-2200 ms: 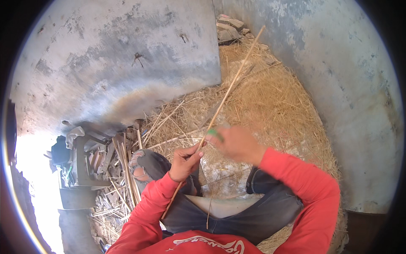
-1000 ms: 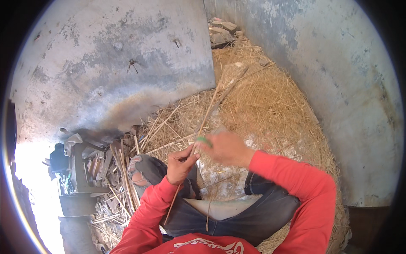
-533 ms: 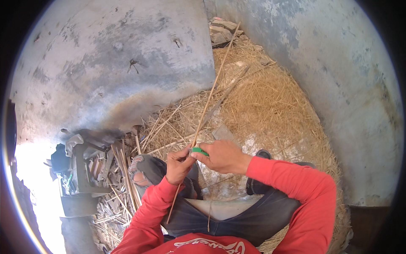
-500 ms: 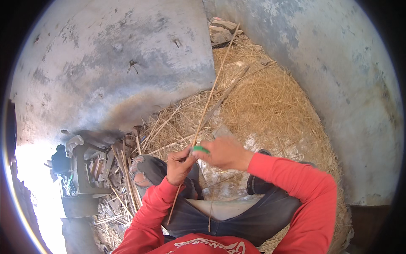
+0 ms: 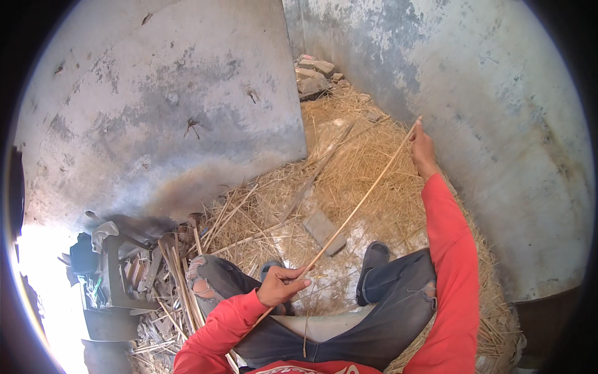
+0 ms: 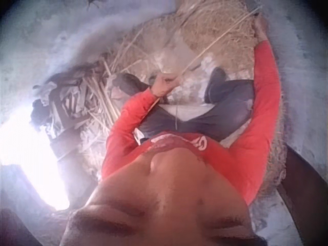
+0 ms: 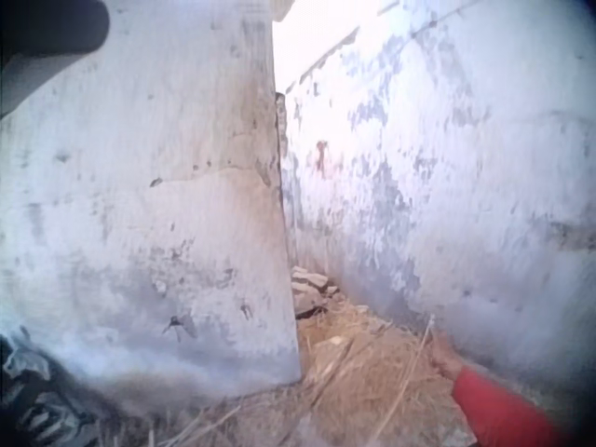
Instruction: The person strips the outer layer from a bamboo stick using a small green utility knife while holding the stick between their knees.
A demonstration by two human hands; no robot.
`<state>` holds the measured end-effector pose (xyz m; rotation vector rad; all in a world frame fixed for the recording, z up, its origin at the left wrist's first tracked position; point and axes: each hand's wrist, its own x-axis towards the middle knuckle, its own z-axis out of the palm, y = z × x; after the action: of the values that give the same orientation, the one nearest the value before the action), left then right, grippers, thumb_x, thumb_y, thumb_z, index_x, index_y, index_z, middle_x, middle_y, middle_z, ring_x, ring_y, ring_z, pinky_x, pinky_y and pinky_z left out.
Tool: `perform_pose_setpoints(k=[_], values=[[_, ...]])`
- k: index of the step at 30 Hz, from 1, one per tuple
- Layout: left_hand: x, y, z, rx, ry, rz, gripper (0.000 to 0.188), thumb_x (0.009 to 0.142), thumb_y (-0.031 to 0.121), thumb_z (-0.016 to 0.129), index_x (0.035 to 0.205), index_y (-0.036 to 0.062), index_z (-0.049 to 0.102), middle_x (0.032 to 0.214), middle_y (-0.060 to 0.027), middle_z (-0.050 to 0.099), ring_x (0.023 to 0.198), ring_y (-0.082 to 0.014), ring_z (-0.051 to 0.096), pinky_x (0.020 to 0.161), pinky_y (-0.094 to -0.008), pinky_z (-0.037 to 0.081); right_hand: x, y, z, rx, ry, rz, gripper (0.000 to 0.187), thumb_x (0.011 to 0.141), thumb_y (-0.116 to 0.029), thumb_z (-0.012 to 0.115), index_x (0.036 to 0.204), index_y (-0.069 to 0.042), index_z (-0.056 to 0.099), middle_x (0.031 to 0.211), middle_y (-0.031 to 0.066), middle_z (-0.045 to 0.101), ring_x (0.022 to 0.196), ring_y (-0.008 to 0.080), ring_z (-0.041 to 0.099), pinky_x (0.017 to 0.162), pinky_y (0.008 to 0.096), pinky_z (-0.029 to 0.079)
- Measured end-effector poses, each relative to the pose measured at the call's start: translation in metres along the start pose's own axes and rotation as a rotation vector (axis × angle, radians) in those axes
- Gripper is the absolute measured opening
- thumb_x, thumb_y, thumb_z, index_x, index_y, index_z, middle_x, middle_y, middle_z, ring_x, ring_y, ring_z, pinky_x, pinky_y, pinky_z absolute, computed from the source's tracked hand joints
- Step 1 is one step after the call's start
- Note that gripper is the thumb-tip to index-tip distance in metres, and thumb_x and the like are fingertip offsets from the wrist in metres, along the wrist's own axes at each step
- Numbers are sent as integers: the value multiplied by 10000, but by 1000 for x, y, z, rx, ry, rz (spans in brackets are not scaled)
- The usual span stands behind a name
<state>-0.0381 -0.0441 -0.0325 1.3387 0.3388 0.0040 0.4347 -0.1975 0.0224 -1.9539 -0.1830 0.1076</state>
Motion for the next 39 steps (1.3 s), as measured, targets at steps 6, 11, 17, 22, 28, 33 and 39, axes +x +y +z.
perform_pose_setpoints(k=[6,11,17,22,28,33,39], values=[[2,13,3,-40,-134,-108,357,1010,134,606,1350,27,608,624,36,546,474,-12,417,438,-200,300,-51,-35,7,497,-218,-76,360,1020,-401,554,859,-79,551,560,-62,364,417,37,310,362,223,256],[9,17,0,-21,-143,-51,315,1058,190,506,1278,1,630,640,-26,617,459,-37,487,436,-195,367,-95,-61,41,556,-456,-25,341,1021,-371,568,825,-92,541,546,-78,358,396,41,304,347,220,256],[20,17,-8,-61,-83,43,319,1072,195,468,1230,-33,624,672,-47,625,503,-50,525,480,-186,410,-149,-72,68,555,-647,22,373,1017,-377,585,793,-80,560,522,-70,372,383,44,289,359,236,226],[25,22,-3,-115,-50,73,330,1075,188,447,1297,-23,568,649,-44,609,493,-67,517,488,-186,410,-177,-73,74,327,-619,-77,429,994,-405,617,747,-55,600,534,-55,418,426,53,376,415,270,288],[25,33,0,-112,-25,158,343,1083,200,427,1338,-4,531,591,15,497,470,-43,404,463,-195,316,-212,-72,76,-136,-678,-428,550,939,-535,624,727,-28,642,549,76,524,520,220,556,528,405,424],[30,27,-8,-120,120,199,350,1083,203,447,1345,-13,535,595,52,432,496,-23,359,470,-202,287,-256,-82,68,-444,-805,-729,545,945,-570,551,884,-62,737,672,209,651,651,395,661,604,482,512],[27,29,-15,-105,186,188,351,1078,206,470,1338,-14,555,585,72,395,491,-18,336,465,-206,269,-247,-83,81,-577,-869,-670,548,974,-581,479,983,-98,738,710,203,674,636,427,658,556,522,509]])
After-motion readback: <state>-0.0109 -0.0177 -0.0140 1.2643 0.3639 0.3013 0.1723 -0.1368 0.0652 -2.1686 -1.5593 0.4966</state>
